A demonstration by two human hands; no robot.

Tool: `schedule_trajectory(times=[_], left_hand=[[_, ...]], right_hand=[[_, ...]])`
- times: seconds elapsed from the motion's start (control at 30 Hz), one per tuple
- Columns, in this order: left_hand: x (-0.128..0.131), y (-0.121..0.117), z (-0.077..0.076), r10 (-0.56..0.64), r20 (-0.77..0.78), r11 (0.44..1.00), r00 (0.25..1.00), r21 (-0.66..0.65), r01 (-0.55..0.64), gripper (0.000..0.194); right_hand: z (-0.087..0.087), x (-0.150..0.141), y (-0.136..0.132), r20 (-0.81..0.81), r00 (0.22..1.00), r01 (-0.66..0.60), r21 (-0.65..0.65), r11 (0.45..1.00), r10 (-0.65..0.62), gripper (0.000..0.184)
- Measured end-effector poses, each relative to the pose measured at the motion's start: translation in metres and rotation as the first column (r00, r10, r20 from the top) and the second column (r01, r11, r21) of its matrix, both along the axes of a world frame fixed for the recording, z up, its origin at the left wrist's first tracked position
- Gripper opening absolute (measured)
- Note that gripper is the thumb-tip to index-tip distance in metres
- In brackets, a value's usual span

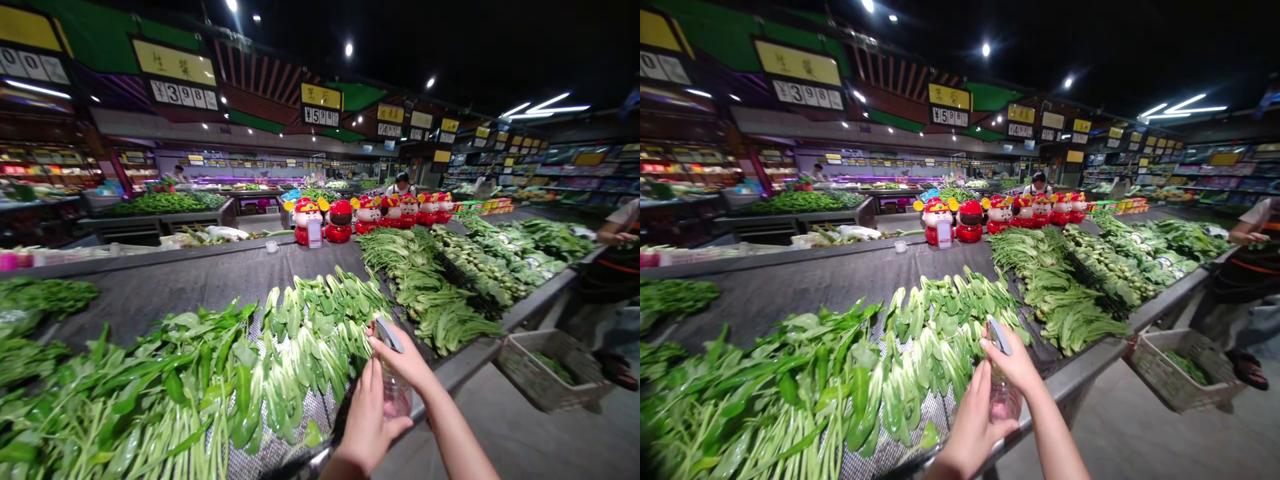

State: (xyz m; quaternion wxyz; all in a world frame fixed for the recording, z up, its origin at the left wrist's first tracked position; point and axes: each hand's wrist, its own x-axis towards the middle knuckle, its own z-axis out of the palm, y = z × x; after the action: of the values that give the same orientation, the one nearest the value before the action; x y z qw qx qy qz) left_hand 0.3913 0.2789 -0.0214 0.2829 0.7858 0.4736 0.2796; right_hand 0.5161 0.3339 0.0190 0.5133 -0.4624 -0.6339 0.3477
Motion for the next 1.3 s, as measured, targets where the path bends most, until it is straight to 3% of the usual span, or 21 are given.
schedule_trajectory(times=[0.17,0.33,0.63,0.77,0.93,1.1,1.3], left_hand=[[-0.001,0.008,-0.007,-0.006,0.043,1.0,0.999,0.008,0.006,0.103],[0.009,0.016,-0.001,0.008,0.01,0.999,1.0,0.036,-0.008,0.096],[0.063,0.029,0.011,0.018,-0.078,0.999,0.997,0.038,-0.015,0.089],[0.074,0.031,0.011,0.054,-0.138,0.999,0.989,0.017,-0.052,0.089],[0.079,0.031,0.002,0.112,-0.169,0.994,0.979,0.011,-0.111,0.094],[0.096,0.029,-0.006,0.108,-0.146,0.994,0.983,0.033,-0.104,0.098],[0.114,0.041,0.007,0.109,-0.134,0.993,0.985,-0.025,-0.113,0.103]], right_hand=[[-0.007,-0.007,0.008,-0.034,0.996,0.079,-0.02,0.997,-0.079,0.037],[-0.004,-0.004,0.02,-0.048,0.989,0.14,0.01,0.99,-0.139,0.034],[0.015,0.052,0.034,0.049,0.994,0.091,0.066,0.994,-0.095,0.028],[0.009,0.057,0.04,0.014,0.995,0.093,0.044,0.995,-0.094,0.028],[-0.002,0.055,0.043,0.105,0.986,0.128,0.028,0.991,-0.13,0.034],[-0.011,0.071,0.045,0.16,0.975,0.159,-0.003,0.987,-0.156,0.039],[-0.01,0.093,0.065,0.11,0.992,0.069,-0.054,0.996,-0.063,0.038]])
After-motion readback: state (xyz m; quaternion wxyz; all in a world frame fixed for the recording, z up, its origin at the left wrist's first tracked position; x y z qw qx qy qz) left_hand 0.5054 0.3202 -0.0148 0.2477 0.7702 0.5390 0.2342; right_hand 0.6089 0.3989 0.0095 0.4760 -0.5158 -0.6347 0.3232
